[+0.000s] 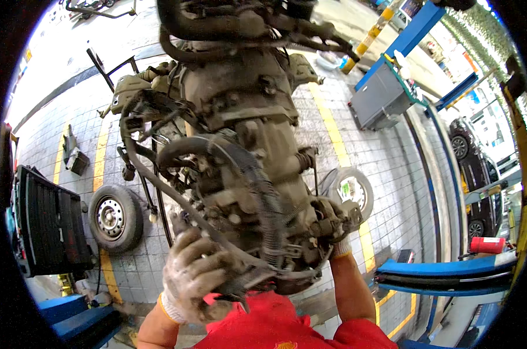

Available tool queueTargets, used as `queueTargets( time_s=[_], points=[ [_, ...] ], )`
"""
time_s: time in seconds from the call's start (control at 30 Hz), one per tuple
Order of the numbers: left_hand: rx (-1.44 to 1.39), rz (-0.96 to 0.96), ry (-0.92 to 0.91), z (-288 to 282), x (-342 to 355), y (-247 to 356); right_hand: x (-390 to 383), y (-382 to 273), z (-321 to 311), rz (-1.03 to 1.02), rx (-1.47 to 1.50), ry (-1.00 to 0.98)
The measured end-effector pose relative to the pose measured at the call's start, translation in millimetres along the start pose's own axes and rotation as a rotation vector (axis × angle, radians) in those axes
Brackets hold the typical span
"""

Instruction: The person works on a car engine mounted on a stand, using an impact wrench and a wrench to loosen and tighten bolts on various parts. They also remove and reattach hoses and connectors while adjusting the engine's position on the stand.

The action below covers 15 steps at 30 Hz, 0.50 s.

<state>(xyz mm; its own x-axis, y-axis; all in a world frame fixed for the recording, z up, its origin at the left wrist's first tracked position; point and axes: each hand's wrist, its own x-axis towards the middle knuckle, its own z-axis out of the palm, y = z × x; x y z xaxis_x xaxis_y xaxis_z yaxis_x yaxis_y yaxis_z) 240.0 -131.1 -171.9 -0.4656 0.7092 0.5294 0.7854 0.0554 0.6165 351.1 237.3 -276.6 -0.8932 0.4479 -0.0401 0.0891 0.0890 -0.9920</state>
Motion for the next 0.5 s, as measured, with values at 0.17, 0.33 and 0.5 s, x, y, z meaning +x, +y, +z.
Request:
queueTargets(
  time_s=[0.17, 0.33, 0.5],
  points=[
    [0.172, -0.102, 0.226, 35.8, -3.6, 27.3, -1.2, 19.7, 3.0, 0.038, 0.301, -0.058],
    [0.339, -0.267, 0.330, 57.2, 4.3, 59.2, 3.5, 4.3, 6.1, 0.040, 0.345, -0.029],
    [0.393, -0.302, 0.448, 73.0, 7.0, 64.3, 12.6, -12.8, 7.9, 0.112, 0.367, -0.017]
  ],
)
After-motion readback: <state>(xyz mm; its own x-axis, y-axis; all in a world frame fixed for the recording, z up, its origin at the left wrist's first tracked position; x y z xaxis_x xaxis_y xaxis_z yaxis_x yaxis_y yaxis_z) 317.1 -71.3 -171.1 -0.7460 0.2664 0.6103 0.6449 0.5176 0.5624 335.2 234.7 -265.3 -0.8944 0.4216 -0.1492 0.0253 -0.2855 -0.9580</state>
